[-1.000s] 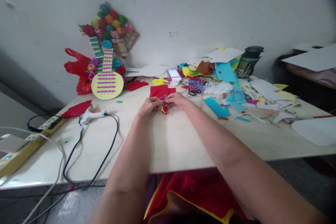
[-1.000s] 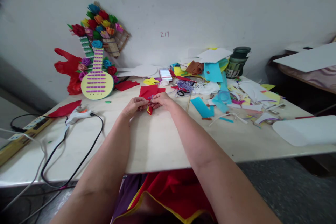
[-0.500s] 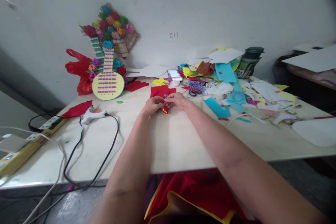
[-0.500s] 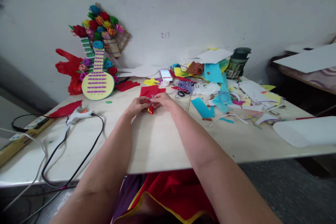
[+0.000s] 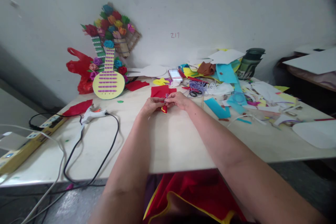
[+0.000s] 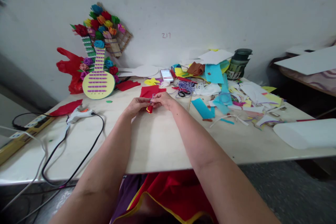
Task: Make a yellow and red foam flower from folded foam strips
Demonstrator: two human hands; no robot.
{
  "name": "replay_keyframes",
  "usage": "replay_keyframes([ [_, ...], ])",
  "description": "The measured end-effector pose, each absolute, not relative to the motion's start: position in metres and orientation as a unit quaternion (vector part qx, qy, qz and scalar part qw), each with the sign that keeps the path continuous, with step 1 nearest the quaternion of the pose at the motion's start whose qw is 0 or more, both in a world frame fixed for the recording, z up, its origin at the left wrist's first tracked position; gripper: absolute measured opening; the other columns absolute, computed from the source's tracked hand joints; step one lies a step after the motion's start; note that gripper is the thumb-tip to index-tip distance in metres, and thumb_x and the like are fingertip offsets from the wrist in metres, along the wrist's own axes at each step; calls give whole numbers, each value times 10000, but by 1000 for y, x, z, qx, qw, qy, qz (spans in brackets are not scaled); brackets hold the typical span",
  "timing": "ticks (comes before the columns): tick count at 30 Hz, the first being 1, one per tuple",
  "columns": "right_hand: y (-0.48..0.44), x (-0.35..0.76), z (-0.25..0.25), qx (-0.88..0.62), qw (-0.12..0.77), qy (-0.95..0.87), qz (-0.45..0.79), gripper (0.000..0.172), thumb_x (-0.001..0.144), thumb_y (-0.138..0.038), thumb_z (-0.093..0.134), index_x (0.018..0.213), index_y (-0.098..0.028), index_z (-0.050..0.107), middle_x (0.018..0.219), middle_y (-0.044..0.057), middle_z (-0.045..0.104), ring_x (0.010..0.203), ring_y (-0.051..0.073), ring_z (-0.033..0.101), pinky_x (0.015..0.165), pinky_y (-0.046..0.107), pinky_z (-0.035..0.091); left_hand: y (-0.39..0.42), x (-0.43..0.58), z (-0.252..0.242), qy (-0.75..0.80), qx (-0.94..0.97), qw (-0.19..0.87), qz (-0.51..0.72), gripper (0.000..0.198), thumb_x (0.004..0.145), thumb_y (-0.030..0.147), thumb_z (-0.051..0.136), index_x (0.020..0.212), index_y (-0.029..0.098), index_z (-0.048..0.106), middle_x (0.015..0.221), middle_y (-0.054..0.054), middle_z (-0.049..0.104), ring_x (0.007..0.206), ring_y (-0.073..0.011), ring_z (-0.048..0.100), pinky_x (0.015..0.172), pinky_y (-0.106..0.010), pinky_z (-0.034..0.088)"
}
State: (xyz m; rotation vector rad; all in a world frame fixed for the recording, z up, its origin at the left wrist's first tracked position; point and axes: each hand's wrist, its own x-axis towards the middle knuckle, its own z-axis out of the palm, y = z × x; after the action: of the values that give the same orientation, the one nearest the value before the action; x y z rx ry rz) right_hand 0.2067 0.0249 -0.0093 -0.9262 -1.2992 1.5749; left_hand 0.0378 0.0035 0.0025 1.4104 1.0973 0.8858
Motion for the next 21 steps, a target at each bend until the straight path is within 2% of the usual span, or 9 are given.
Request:
replay_keyframes([
  [10, 26, 204, -8, -392, 446, -516, 618, 165, 603, -33, 718, 596, -115, 576, 501, -5, 621, 480, 100, 609, 514, 194, 538, 8, 37, -1, 475, 589, 536, 375, 387, 549, 264, 725, 906, 115, 711, 660, -57, 677, 526, -112, 567, 535, -239, 446],
  [14, 26, 204, -8, -406, 442, -523, 605, 154, 608, -3, 677, 593, -117, 575, 504, -2, 626, 467, 103, 602, 516, 206, 529, 9, 36, -3, 476, 580, 539, 383, 417, 530, 272, 743, 913, 109, 709, 692, -70, 686, 569, -132, 593, 570, -256, 472],
  [21, 23, 198, -6, -425, 470, -590, 501, 148, 584, -15, 614, 529, -145, 567, 481, -37, 587, 464, 82, 542, 517, 205, 479, 13, 35, -8, 479, 569, 540, 394, 388, 512, 300, 765, 853, 121, 721, 716, -66, 689, 594, -128, 602, 617, -266, 498],
])
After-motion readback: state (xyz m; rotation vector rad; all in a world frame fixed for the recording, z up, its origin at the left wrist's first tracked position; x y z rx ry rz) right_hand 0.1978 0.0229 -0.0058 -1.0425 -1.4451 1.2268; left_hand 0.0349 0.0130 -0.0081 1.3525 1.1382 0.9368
